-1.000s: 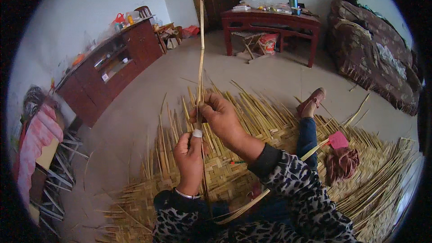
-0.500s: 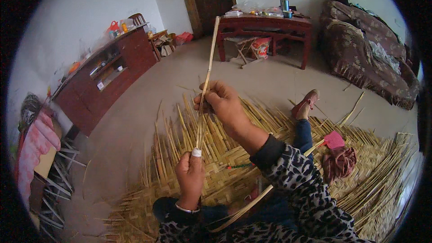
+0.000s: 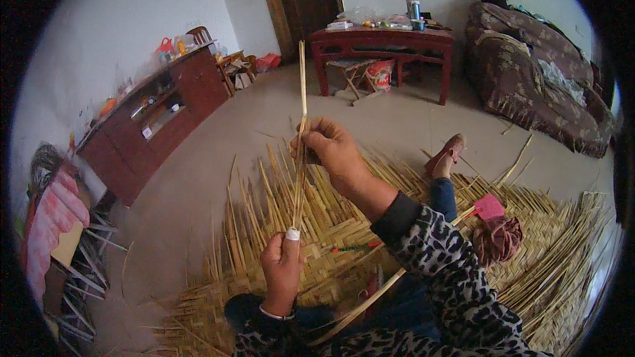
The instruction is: The person sits on the floor and weaves a large mat using dried palm leaves. They interlace long strips by hand, periodically adjusting the weave and pulling strips tight to maintain tension.
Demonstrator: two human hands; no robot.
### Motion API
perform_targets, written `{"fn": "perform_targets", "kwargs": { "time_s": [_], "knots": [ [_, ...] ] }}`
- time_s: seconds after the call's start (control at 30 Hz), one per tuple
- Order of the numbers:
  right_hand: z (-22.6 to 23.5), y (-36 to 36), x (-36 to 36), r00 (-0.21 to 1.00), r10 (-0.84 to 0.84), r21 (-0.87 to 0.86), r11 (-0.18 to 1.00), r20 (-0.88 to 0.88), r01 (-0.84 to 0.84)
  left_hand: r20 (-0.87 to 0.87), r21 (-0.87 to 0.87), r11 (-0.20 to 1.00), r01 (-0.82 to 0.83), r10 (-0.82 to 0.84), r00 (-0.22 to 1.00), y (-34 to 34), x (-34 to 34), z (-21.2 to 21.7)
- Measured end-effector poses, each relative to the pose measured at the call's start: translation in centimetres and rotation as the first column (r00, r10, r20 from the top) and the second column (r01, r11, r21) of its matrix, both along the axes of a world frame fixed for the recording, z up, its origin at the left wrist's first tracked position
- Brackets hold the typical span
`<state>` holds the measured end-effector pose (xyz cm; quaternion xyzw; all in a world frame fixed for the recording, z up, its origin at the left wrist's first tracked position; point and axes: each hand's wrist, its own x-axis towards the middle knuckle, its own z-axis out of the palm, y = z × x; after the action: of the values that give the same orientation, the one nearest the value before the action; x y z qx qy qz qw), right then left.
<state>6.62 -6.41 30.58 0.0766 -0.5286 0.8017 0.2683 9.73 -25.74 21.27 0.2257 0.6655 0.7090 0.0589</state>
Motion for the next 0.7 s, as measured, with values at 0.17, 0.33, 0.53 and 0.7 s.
{"fn": "perform_targets", "kwargs": {
  "time_s": [0.17,0.33,0.53,0.7],
  "knots": [
    [0.6,0.6,-0.1,0.999,-0.048,0.000,0.999,0.016,0.048,-0.014,-0.013,1.000,0.028,-0.028,1.000,-0.1,0.1,-0.4],
    [0.6,0.9,-0.2,0.998,-0.055,-0.055,0.997,0.002,0.055,-0.028,-0.044,0.999,0.030,-0.031,0.999,-0.3,0.3,-0.2],
    [1.2,1.0,-0.3,0.997,-0.070,-0.064,0.995,0.042,0.072,0.046,0.045,0.999,0.021,-0.023,0.999,-0.3,1.1,0.5],
    [2.7,1.3,-0.3,0.996,-0.091,-0.062,0.994,0.024,0.092,-0.039,-0.065,0.998,0.012,-0.015,0.999,-1.3,1.4,0.7]
  ]
}}
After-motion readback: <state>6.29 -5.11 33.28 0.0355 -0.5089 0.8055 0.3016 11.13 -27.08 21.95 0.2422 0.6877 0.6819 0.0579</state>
